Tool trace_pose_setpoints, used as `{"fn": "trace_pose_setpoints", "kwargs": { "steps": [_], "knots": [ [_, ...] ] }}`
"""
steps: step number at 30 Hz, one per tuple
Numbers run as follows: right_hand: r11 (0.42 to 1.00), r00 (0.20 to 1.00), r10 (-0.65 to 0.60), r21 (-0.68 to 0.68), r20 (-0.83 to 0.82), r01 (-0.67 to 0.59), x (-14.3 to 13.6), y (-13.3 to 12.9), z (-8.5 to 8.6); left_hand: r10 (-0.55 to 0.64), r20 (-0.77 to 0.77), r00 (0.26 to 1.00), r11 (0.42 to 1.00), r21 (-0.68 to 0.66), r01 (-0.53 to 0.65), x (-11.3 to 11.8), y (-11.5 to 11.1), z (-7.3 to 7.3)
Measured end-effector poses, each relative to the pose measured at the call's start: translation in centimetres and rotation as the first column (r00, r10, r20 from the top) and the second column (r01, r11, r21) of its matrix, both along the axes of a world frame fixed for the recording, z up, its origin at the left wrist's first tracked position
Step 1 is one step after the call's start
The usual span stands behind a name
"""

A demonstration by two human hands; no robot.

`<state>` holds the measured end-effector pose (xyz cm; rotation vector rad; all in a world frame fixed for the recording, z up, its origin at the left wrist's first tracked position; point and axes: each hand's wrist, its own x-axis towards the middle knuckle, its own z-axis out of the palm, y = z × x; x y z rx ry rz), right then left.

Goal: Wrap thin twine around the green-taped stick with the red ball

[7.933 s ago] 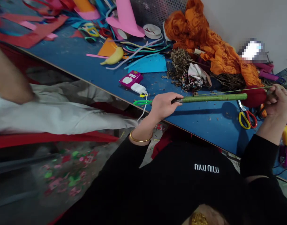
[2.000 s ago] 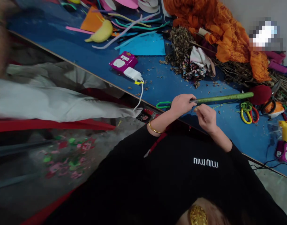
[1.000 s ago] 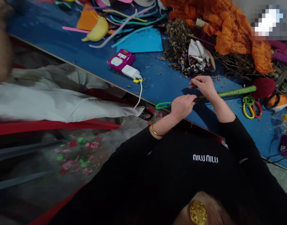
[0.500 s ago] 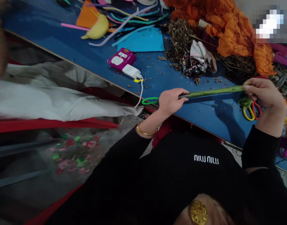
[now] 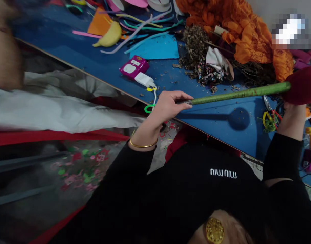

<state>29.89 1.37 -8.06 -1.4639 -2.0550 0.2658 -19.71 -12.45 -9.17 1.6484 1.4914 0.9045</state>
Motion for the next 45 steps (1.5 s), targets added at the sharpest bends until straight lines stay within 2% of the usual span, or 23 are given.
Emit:
{"fn": "trace_pose_setpoints", "kwargs": {
  "steps": [1, 3, 4, 5, 6, 7, 8, 9, 12, 14, 15, 17, 19, 21, 24, 27, 30, 34, 37, 40, 42, 45],
  "knots": [
    [0.995, 0.995, -0.097, 0.02, 0.032, 0.096, -0.7, -0.6, -0.4, 0.005, 0.028, 1.0, 1.0, 0.001, -0.005, 0.3, 0.0, 0.2],
    [0.939, 0.936, -0.34, 0.087, 0.094, 0.333, -2.9, -2.4, -0.5, 0.017, 0.083, 0.996, 1.0, 0.006, -0.018, 1.1, 0.0, 0.5],
    [0.919, 0.91, -0.392, 0.102, 0.132, 0.381, -4.4, -3.4, -0.3, 0.02, 0.11, 0.994, 1.0, 0.006, -0.021, 1.6, 0.1, 0.6],
    [0.925, 0.911, -0.38, 0.094, 0.16, 0.369, -6.2, -4.5, -0.2, 0.019, 0.136, 0.991, 1.0, 0.003, -0.02, 2.1, 0.2, 0.7],
    [0.94, 0.918, -0.341, 0.063, 0.201, 0.336, -8.4, -5.6, -0.1, 0.018, 0.16, 0.987, 1.0, -0.003, -0.017, 2.6, 0.4, 0.7],
    [0.984, 0.973, -0.176, 0.0, 0.152, 0.178, -10.7, -6.6, -0.2, 0.014, 0.183, 0.983, 1.0, -0.011, -0.012, 3.2, 0.5, 0.7],
    [0.998, 0.998, -0.005, -0.064, 0.06, 0.009, -13.2, -7.6, -0.5, 0.01, 0.202, 0.979, 1.0, -0.019, -0.006, 3.7, 0.7, 0.7],
    [0.988, 0.994, 0.1, -0.114, -0.036, -0.103, -15.6, -8.4, -1.1, 0.005, 0.221, 0.975, 1.0, -0.027, 0.001, 4.1, 0.8, 0.8],
    [0.937, 0.934, 0.223, -0.204, -0.279, -0.285, -21.7, -10.4, -3.3, -0.014, 0.269, 0.963, 0.999, -0.042, 0.026, 5.2, 1.1, 1.0],
    [0.889, 0.888, 0.223, -0.289, -0.403, -0.354, -23.8, -11.6, -4.3, -0.023, 0.292, 0.956, 0.998, -0.048, 0.039, 5.6, 1.2, 1.1],
    [0.876, 0.876, 0.2, -0.32, -0.439, -0.361, -24.2, -12.2, -4.4, -0.024, 0.298, 0.954, 0.998, -0.051, 0.041, 5.7, 1.3, 1.1],
    [0.901, 0.872, 0.151, -0.298, -0.466, -0.315, -24.1, -13.6, -3.9, -0.025, 0.295, 0.955, 0.997, -0.061, 0.045, 5.8, 1.4, 0.8],
    [0.955, 0.868, 0.145, -0.163, -0.475, -0.248, -23.4, -14.7, -3.0, -0.024, 0.283, 0.959, 0.997, -0.069, 0.045, 5.9, 1.5, 0.2],
    [0.97, 0.822, 0.195, -0.019, -0.535, -0.242, -23.0, -15.5, -2.4, -0.026, 0.278, 0.96, 0.996, -0.076, 0.049, 6.2, 1.7, -0.7],
    [0.941, 0.642, 0.237, 0.009, -0.729, -0.338, -23.4, -15.6, -2.9, -0.029, 0.277, 0.96, 0.993, -0.103, 0.06, 6.8, 1.9, -2.1],
    [0.916, 0.464, 0.115, -0.087, -0.878, -0.391, -24.5, -15.2, -4.2, -0.016, 0.217, 0.976, 0.988, -0.147, 0.048, 7.2, 2.0, -3.2],
    [0.928, 0.38, 0.01, -0.132, -0.925, -0.347, -25.3, -14.9, -5.0, -0.03, 0.19, 0.981, 0.975, -0.211, 0.071, 7.2, 2.1, -3.8],
    [0.929, 0.244, -0.086, -0.166, -0.966, -0.33, -25.8, -14.9, -4.9, -0.108, 0.201, 0.974, 0.953, -0.259, 0.159, 7.3, 2.1, -4.0],
    [0.91, 0.231, -0.208, -0.275, -0.95, -0.31, -26.0, -15.0, -5.0, -0.148, -0.033, 0.988, 0.97, -0.202, 0.138, 7.6, 1.8, -3.8],
    [0.898, 0.232, -0.293, -0.351, -0.927, -0.266, -26.0, -15.0, -5.2, -0.164, -0.241, 0.957, 0.977, -0.176, 0.123, 7.9, 1.5, -3.4],
    [0.896, 0.235, -0.308, -0.364, -0.922, -0.255, -25.9, -15.0, -5.3, -0.171, -0.28, 0.945, 0.975, -0.185, 0.121, 8.0, 1.3, -3.2],
    [0.893, 0.293, -0.304, -0.379, -0.906, -0.245, -25.8, -15.1, -5.5, -0.155, -0.304, 0.94, 0.977, -0.186, 0.101, 8.2, 1.1, -3.2]
  ]
}}
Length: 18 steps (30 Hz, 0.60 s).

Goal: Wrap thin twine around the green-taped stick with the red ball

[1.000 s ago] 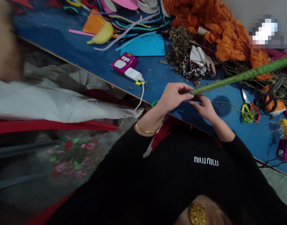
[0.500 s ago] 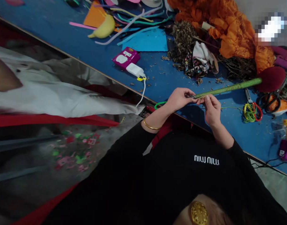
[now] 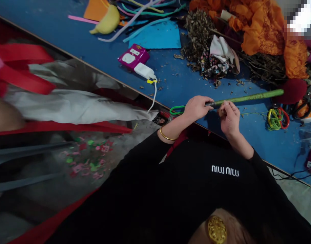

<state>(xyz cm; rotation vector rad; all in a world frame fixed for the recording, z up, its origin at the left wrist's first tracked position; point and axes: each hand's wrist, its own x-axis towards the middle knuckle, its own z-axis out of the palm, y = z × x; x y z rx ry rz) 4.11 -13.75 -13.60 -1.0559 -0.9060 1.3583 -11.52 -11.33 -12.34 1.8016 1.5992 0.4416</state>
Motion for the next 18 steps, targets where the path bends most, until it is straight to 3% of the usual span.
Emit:
{"fn": "trace_pose_setpoints", "kwargs": {
  "steps": [9, 13, 18],
  "knots": [
    [0.999, 0.997, 0.026, 0.022, 0.07, -0.027, -0.1, -0.8, -0.1, 0.015, 0.047, 0.999, 0.999, 0.044, -0.017, 0.0, 0.2, -0.6],
    [0.993, 0.994, 0.098, 0.064, 0.05, -0.101, 0.4, -0.3, 1.6, -0.005, 0.053, 0.999, 1.0, 0.028, 0.003, 0.0, 0.2, -0.2],
    [0.974, 0.962, 0.193, 0.083, 0.193, -0.212, 0.7, 2.0, 3.7, -0.033, -0.004, 0.999, 0.999, 0.039, 0.033, 0.0, 0.0, 0.0]
  ]
}}
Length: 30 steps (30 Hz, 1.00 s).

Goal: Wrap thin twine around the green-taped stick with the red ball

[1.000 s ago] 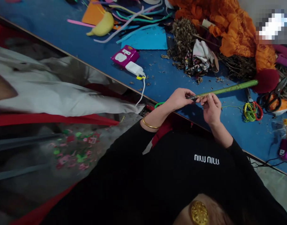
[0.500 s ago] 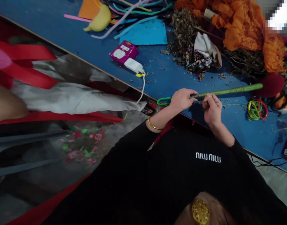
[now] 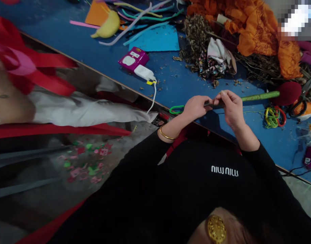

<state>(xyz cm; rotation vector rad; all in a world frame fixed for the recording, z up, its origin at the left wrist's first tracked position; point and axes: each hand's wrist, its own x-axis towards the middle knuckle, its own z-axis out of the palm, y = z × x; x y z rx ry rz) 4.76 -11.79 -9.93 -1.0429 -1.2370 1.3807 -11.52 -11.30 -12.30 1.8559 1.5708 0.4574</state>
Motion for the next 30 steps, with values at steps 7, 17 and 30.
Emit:
{"fn": "trace_pose_setpoints", "kwargs": {
  "steps": [7, 17, 30],
  "knots": [
    [0.992, 0.999, -0.007, -0.125, 0.054, 0.014, -0.9, 4.7, -0.3, 0.001, -0.106, 0.994, 1.0, 0.007, -0.001, 0.4, -0.6, 0.2],
    [0.984, 0.998, 0.033, -0.178, 0.057, -0.022, -2.5, 5.3, -0.8, -0.058, -0.119, 0.991, 0.997, 0.037, 0.062, 0.3, -0.7, 0.3],
    [0.966, 0.994, 0.028, -0.259, 0.102, -0.001, -2.4, 6.5, -1.8, 0.033, -0.186, 0.982, 0.985, 0.172, -0.001, 1.2, -2.8, -0.6]
  ]
}}
